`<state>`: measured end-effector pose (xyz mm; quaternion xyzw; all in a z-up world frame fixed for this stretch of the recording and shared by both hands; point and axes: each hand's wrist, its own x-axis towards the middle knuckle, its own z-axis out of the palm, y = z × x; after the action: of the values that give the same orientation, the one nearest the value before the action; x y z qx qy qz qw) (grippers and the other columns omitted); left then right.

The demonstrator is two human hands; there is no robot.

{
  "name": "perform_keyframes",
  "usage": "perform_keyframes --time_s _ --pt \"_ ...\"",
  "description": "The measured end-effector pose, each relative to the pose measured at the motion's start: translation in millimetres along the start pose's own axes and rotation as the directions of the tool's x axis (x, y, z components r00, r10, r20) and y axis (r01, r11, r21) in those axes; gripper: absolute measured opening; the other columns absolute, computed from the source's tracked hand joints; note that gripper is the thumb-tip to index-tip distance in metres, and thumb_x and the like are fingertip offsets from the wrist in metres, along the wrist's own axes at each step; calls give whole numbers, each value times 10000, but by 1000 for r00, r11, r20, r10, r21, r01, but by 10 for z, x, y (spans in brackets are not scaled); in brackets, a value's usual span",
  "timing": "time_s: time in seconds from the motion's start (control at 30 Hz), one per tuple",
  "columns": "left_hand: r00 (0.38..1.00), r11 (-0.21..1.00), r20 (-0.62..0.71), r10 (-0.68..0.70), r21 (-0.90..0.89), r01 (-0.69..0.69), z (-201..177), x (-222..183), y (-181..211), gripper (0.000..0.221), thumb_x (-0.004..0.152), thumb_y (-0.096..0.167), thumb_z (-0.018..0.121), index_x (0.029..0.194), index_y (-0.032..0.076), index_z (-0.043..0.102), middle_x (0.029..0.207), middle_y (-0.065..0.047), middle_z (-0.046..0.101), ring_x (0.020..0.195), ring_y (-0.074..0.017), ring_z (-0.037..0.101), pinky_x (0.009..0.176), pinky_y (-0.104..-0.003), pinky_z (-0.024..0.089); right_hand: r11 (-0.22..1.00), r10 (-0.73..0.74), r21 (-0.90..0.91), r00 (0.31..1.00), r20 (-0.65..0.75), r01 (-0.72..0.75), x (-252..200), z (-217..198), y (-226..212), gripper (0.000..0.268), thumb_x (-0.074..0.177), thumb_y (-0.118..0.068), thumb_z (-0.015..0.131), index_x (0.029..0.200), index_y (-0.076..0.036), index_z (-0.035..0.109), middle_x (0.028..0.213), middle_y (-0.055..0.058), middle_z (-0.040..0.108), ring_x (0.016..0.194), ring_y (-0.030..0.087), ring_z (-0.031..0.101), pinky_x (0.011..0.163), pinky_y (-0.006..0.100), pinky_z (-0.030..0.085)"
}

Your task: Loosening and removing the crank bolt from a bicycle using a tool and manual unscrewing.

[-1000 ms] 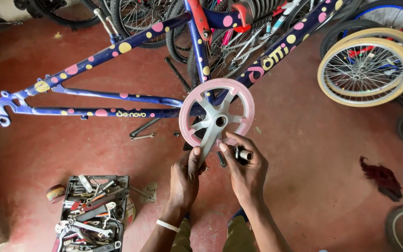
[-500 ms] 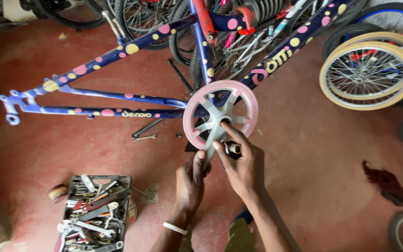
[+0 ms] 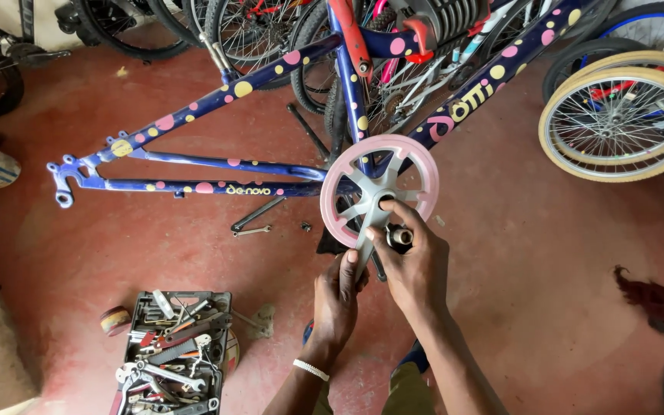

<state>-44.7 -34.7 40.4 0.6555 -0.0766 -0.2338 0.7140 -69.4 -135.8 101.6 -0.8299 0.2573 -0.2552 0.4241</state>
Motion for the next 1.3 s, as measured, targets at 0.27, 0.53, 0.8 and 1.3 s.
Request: perform_keyframes --time_s 0.27,0.53,0.8,1.3 --pt "998 999 31 -48 -22 48 -21 1 -12 454 933 395 414 687 26 512 628 -45 481 602 -134 409 578 -269 398 999 39 -24 999 15 -39 -19 -34 -62 336 740 -128 714 1067 -136 634 551 5 561 448 106 452 419 272 383" --pt "970 970 10 -245 12 245 -49 -32 193 536 873 510 404 680 37 564 595 -48 491 551 -132 430 506 -259 365 996 67 61 996 53 -71 -11 -17 -6 357 737 -159 716 1071 -73 628 596 21 544 499 116 475 457 262 403" --pt "981 982 50 -188 -25 189 -73 -12 32 507 902 472 398 690 35 543 602 -49 483 558 -134 404 523 -274 372 492 534 693 812 237 -526 -45 25 -219 437 729 -44 681 1163 -33 632 664 3 500 465 29 288 373 172 210" --pt "881 870 -298 369 443 -214 26 -105 439 72 776 83 622 835 48 601 803 -30 561 642 -122 507 558 -243 449 50 151 941 934 323 -333 -376 -435 -94 490 894 -102 476 1366 -2 391 503 -71 369 420 18 306 433 201 281"
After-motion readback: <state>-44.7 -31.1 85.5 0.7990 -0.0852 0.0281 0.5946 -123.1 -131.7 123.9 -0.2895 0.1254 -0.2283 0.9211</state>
